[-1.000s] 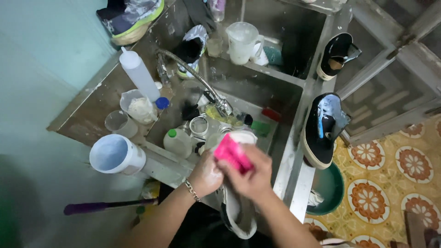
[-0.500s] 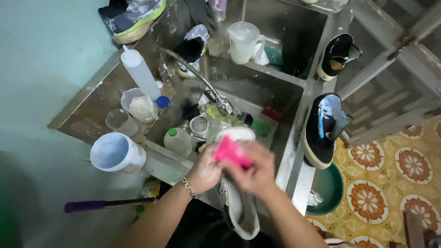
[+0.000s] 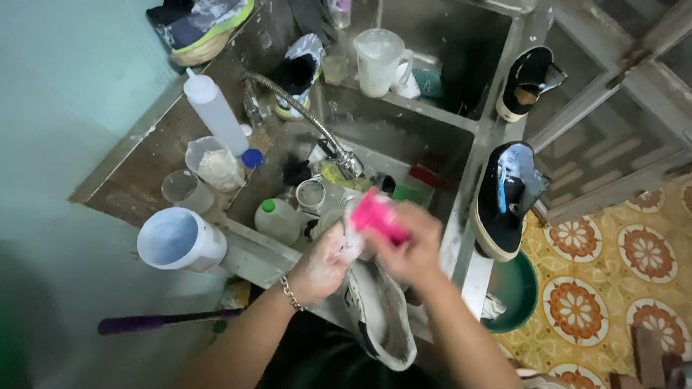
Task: The person is hand-washing a white sneaker in a sink using a pink scrub brush and soap.
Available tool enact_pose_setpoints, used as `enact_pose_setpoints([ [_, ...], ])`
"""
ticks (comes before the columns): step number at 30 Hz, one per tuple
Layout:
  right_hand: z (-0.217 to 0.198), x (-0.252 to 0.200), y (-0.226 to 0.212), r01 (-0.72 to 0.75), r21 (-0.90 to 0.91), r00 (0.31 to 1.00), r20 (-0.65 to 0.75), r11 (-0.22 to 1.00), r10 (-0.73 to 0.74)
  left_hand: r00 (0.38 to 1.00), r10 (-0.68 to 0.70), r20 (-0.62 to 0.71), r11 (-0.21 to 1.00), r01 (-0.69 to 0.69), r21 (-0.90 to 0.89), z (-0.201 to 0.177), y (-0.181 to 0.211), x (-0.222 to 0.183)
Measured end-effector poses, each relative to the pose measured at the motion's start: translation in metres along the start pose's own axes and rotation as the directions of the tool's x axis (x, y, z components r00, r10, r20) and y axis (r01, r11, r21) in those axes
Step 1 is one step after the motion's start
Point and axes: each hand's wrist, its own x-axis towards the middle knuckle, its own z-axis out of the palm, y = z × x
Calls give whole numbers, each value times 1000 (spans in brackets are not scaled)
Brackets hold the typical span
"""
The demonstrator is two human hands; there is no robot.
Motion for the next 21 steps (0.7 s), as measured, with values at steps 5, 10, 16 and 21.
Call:
enact_pose_setpoints([
  [5, -13, 22, 7, 82, 108, 996, 34, 991, -86, 987, -14, -160, 999, 8, -38, 42, 28, -18],
  [10, 11, 26, -22, 77, 164, 989, 110, 983, -96, 958, -147, -247, 971, 93, -218, 22, 21, -7],
  [16, 1, 17, -3, 82, 14, 996, 16, 997, -82, 952, -129, -278, 986, 94, -134, 77, 42, -3],
  [21, -8, 20, 25, 88, -18, 996, -23, 996, -88, 939, -96, -331, 990, 56, -128, -31, 4, -6],
])
